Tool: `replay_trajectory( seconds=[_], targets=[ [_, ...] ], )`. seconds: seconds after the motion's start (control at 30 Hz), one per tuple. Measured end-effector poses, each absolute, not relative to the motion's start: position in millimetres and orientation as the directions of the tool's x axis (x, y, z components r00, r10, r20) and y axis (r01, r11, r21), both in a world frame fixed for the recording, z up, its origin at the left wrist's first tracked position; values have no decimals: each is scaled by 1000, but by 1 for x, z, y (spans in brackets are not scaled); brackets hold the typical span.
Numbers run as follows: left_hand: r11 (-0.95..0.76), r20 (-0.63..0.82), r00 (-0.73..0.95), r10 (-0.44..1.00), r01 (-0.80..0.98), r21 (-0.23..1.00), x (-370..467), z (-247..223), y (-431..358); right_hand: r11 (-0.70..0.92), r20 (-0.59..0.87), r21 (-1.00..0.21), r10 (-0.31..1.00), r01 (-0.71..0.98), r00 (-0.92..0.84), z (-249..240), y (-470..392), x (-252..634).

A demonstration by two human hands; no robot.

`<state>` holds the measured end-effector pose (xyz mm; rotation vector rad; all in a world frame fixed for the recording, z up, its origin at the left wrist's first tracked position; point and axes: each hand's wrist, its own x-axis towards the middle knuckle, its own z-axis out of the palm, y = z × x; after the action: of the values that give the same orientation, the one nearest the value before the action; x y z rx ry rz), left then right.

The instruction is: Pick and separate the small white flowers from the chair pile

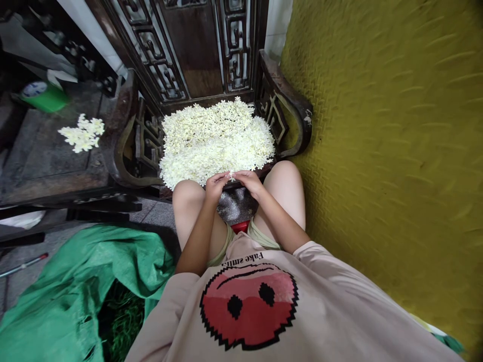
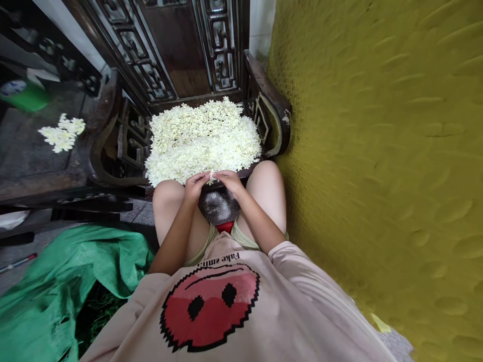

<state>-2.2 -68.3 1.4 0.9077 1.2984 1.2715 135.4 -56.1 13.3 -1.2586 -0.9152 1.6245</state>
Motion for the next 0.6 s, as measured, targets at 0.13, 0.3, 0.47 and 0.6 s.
replay_trajectory(
  seconds=[0.13, 0.3, 0.47, 0.6],
  targets=[
    [151, -175, -157, 972, -154, 977, -3, 0, -67, -365, -347, -914, 929, -175, -128, 12, -55, 135],
    [89, -68, -238, 969, 81, 993, -1, -2, -69, -289, -274, -946, 955, -145, -113, 2, -55, 132],
    [31, 33, -241, 970, 256, 966, 1, -2, -73, -233, -235, -972, 964, 26, -124, -8, -57, 127],
    [-3, 67, -243, 968, 251, 968, 0, -4, -71, -200, -210, -974, 974, 108, -89, -7, -57, 127]
  ],
)
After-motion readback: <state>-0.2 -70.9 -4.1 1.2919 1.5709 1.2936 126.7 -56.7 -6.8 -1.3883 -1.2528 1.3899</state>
